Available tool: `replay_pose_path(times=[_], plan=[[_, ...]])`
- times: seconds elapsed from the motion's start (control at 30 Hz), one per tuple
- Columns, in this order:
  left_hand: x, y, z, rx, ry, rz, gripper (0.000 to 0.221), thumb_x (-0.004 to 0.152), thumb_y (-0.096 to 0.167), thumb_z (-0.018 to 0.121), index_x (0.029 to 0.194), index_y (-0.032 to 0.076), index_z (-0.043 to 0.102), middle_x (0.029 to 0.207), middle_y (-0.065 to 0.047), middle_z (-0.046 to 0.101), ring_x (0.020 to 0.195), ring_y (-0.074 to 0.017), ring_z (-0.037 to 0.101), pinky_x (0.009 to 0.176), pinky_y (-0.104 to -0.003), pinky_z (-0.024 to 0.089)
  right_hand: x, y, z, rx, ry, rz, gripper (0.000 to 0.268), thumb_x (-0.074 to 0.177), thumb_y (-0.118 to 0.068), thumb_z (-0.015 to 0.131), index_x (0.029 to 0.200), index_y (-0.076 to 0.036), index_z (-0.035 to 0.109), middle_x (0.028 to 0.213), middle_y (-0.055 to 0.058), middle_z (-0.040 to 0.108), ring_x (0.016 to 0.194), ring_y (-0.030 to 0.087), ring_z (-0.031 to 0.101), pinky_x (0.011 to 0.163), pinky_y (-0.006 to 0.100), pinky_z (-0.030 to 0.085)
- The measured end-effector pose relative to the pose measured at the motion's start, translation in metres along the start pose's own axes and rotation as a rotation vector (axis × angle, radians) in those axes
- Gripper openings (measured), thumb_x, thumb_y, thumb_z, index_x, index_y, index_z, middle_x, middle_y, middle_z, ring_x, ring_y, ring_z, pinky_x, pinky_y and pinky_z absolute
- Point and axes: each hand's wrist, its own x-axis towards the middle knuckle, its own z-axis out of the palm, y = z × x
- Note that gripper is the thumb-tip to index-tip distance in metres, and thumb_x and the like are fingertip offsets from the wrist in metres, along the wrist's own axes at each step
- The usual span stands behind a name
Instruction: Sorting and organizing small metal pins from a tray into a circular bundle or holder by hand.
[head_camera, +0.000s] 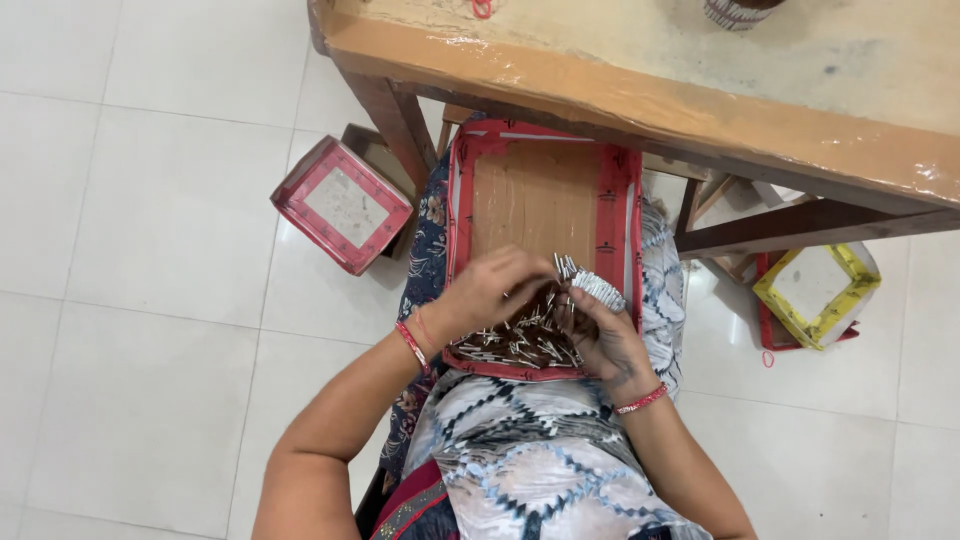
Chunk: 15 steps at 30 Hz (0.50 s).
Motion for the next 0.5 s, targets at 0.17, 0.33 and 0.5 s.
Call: replay_pose_path(times=[0.17, 0.33, 0.5], plan=[[-0.038, -0.076, 0.01, 0.551, -0.315, -0.163, 0.024, 0.09, 0.008, 0.069, 0.113, 0.009, 0.065, 0.111, -0.008, 0.068, 0.115, -0.0277, 0.066, 0.097, -0.038, 0.055, -0.012, -0.008, 0.005, -0.117, 0.026, -0.16, 0.022, 0.09, -0.007, 0.077, 0.111, -0.005, 0.072, 0.104, 0.008, 0.076, 0.097, 0.019, 0.072, 0.086, 0.036, 0.062], [-0.015, -0.036, 0.011, 0.292, -0.075, -0.426, 0.023, 0.088, 0.017, 0.075, 0.107, 0.006, 0.066, 0.101, -0.014, 0.073, 0.095, -0.0306, 0.073, 0.084, -0.039, 0.059, -0.017, -0.004, 0.02, -0.111, 0.031, -0.209, 0.021, 0.09, -0.007, 0.077, 0.11, -0.005, 0.072, 0.103, 0.008, 0.076, 0.097, 0.02, 0.073, 0.087, 0.036, 0.062], [0.008, 0.015, 0.032, -0.069, 0.074, -0.35, 0.03, 0.087, 0.01, 0.073, 0.114, 0.001, 0.063, 0.096, -0.018, 0.073, 0.086, -0.0347, 0.075, 0.076, -0.04, 0.06, -0.02, -0.001, 0.036, -0.141, 0.011, -0.202, 0.023, 0.089, -0.009, 0.076, 0.111, -0.006, 0.073, 0.103, 0.007, 0.077, 0.095, 0.019, 0.074, 0.085, 0.033, 0.061]])
